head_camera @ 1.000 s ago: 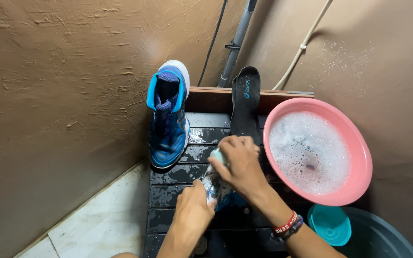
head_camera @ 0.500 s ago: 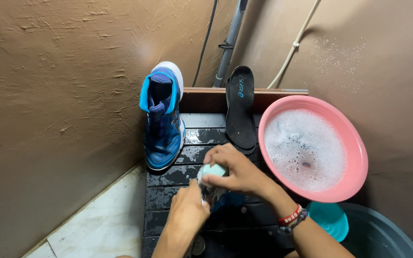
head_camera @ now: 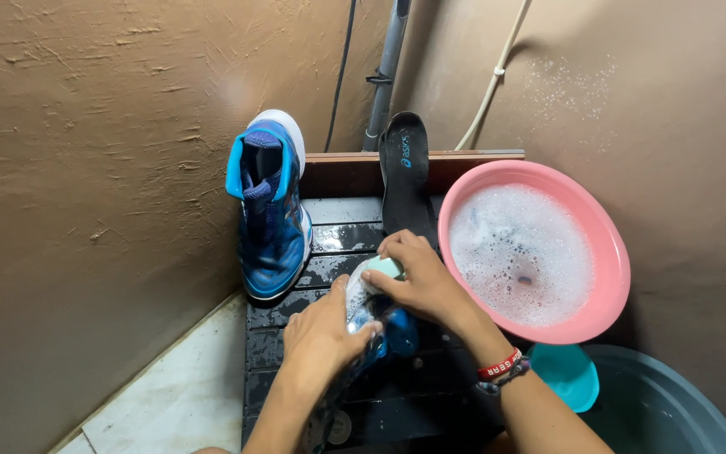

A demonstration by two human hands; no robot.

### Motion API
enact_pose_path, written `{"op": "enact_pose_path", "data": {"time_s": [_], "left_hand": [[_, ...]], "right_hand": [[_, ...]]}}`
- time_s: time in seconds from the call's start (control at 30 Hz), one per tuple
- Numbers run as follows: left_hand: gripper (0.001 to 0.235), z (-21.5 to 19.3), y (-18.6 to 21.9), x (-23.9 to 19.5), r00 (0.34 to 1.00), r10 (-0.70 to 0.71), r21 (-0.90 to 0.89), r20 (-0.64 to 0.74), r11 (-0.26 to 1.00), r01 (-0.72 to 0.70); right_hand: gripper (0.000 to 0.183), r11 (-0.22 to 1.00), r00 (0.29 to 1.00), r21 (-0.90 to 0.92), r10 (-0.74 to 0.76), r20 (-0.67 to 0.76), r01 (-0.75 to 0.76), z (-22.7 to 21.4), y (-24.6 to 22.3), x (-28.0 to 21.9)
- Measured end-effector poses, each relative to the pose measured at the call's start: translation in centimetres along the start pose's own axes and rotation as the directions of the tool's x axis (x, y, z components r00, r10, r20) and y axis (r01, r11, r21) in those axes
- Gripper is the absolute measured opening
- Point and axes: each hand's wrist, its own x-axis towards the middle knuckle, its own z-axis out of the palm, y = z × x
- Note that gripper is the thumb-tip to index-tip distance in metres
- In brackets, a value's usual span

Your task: The person scrubs a blue and white sneaker with a light blue brush, repeatedly dipping the brush into a pink basin of soapy water. The person scrubs the shoe's upper, sides, and sole while holding it on a black slatted surface.

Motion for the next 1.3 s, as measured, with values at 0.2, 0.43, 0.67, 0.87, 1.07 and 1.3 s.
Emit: {"op": "enact_pose_path", "data": {"time_s": [0.2,0.43,0.67,0.87,1.07,1.3], "left_hand": [[0.068,1.0,0.5,1.3,0.998,0.031,-0.024,-0.063,0.999,-0.033],[0.093,1.1,0.4,1.8,1.000,0.007,-0.103,-0.020,0.995,-0.009],[0.075,2.4,0.1,2.4,0.972,0.080,-0.057,-0.219,0.994,-0.094],[0.105,0.6,0.0,0.7,0.905,0.137,-0.043,-0.403,0.985,-0.169],[0.111,0.3,-1.2,0.1,0.788,0.206,-0.122,-0.580,0.934,-0.335],[0.108,-0.9,-2.4,-0.1,0.872,0.210,-0.442,-0.443,0.794,-0.416]], "right_hand": [[0.034,0.994,0.999,-0.100,-0.048,-0.011,0.047,0.2,-0.8,-1.0],[0.035,0.995,0.995,0.001,0.097,0.006,-0.097,0.2,0.1,0.2],[0.032,0.874,0.951,0.466,0.249,-0.182,-0.140,-2.1,-2.0,-0.5],[0.030,0.493,0.897,0.868,0.350,-0.268,0.067,-5.0,-2.3,-1.5],[0.037,0.572,0.900,0.820,0.342,-0.269,0.027,-5.7,-4.0,-2.3],[0.033,0.646,0.898,0.756,0.266,-0.351,0.104,-3.8,-2.3,-1.6]]}}
